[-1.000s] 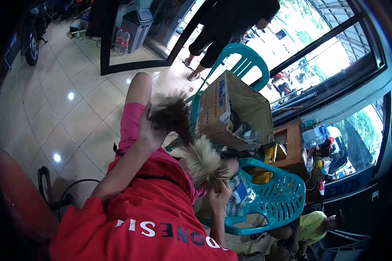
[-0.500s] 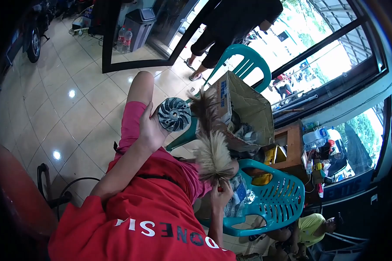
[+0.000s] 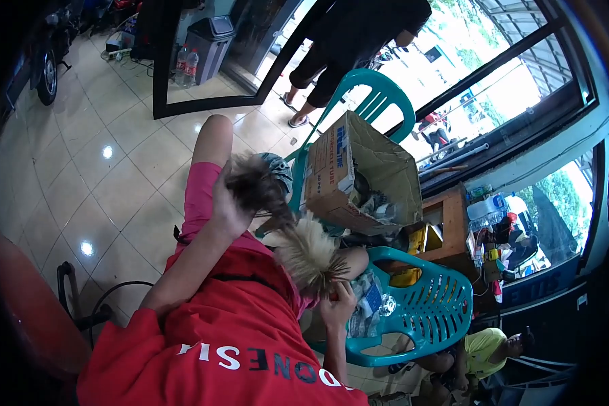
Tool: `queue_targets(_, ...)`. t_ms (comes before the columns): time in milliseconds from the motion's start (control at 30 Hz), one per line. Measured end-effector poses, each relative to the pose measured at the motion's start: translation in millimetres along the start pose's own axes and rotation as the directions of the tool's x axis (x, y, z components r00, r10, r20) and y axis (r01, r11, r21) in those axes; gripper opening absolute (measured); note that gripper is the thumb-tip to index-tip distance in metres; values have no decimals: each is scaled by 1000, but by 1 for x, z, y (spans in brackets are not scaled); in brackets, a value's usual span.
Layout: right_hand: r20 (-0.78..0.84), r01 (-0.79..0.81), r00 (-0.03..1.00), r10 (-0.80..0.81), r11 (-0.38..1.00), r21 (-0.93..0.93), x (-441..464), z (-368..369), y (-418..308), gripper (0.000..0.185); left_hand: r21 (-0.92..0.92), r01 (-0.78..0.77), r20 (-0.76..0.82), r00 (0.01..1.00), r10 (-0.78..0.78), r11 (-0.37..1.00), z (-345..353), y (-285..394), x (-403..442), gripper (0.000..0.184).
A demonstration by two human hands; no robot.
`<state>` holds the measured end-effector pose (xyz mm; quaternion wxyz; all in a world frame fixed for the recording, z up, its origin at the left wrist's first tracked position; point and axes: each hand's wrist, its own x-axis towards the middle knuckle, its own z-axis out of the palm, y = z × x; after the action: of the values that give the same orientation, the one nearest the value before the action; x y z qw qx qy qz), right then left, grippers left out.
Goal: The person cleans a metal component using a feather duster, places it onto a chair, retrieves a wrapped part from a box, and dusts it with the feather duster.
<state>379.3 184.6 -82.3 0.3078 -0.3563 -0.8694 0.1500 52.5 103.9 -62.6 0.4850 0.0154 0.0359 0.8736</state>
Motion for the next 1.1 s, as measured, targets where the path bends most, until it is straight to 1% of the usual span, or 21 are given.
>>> queue_targets(67,-58,-90,994,90,996,2,2,8,10,14,40,44,-59,997,-42,998,4,-3,1,65)
queue_targets(133,-108,-63,992,72,995,80,6,8,4,15,52,51,-91,995,-46,997,2,-2,0,67)
queue_targets(200,-108,61,993,-49,992,110,9,3,-3,13,52,51,-106,993,-45,997,7,-2,-2,67)
queue_targets(233,-28,-4,1000,7,996,88,1,-1,4,14,40,51,-39,998,-49,998,-2,-1,1,68)
queue_targets(267,-36,-6,999,9,996,85,1,0,5,14,25,50,28,998,-51,998,-10,0,3,68)
queue_targets(300,-74,-19,997,24,997,68,3,3,0,14,55,47,-47,998,-44,997,1,0,0,69)
queue_targets(333,-108,-33,993,38,998,53,4,4,-2,14,53,48,-45,998,-45,997,2,-2,1,69)
queue_targets(367,-53,-114,992,113,993,-21,1,7,14,18,52,46,-85,996,-41,998,1,-3,1,69)
queue_targets(500,-188,-34,981,49,996,83,9,11,12,17,27,75,-128,989,-70,997,0,0,2,68)
queue_targets(567,-27,5,1000,-4,999,36,6,0,1,13,5,102,-152,983,-100,995,3,0,2,68)
queue_targets(633,-95,28,995,-23,999,46,7,5,-1,12,59,30,55,998,-34,998,7,0,2,68)
queue_targets(667,-100,-50,994,51,999,6,5,10,8,12,-11,95,-116,989,-96,995,10,-1,0,68)
queue_targets(733,-117,-131,985,127,991,-28,9,10,8,12,28,62,-101,993,-59,998,2,-3,2,69)
queue_targets(800,-187,-87,977,99,994,72,13,8,5,14,40,78,-86,993,-75,996,0,-3,2,71)
queue_targets(833,-100,-44,994,50,997,66,10,2,10,20,65,64,-119,991,-56,996,1,-4,2,71)
queue_targets(867,-108,-46,993,54,996,72,8,1,9,20,91,50,-149,988,-36,995,2,-5,1,72)
queue_targets(933,-50,-15,999,14,1000,-17,7,-7,-5,12,71,77,-64,995,-73,994,-1,-4,2,70)
queue_targets(967,-90,-20,996,19,1000,-14,9,-5,-6,14,43,102,16,995,-103,994,-2,-5,3,68)
queue_targets(1000,-98,-19,995,18,1000,-12,8,-2,-2,14,33,87,6,996,-87,996,7,-8,1,69)
queue_targets(1067,-136,-182,973,186,982,40,7,8,13,16,76,92,-34,995,-89,993,3,-8,1,72)
queue_targets(1100,-135,-179,974,183,983,43,9,5,12,16,45,98,-13,995,-98,994,0,-8,2,69)
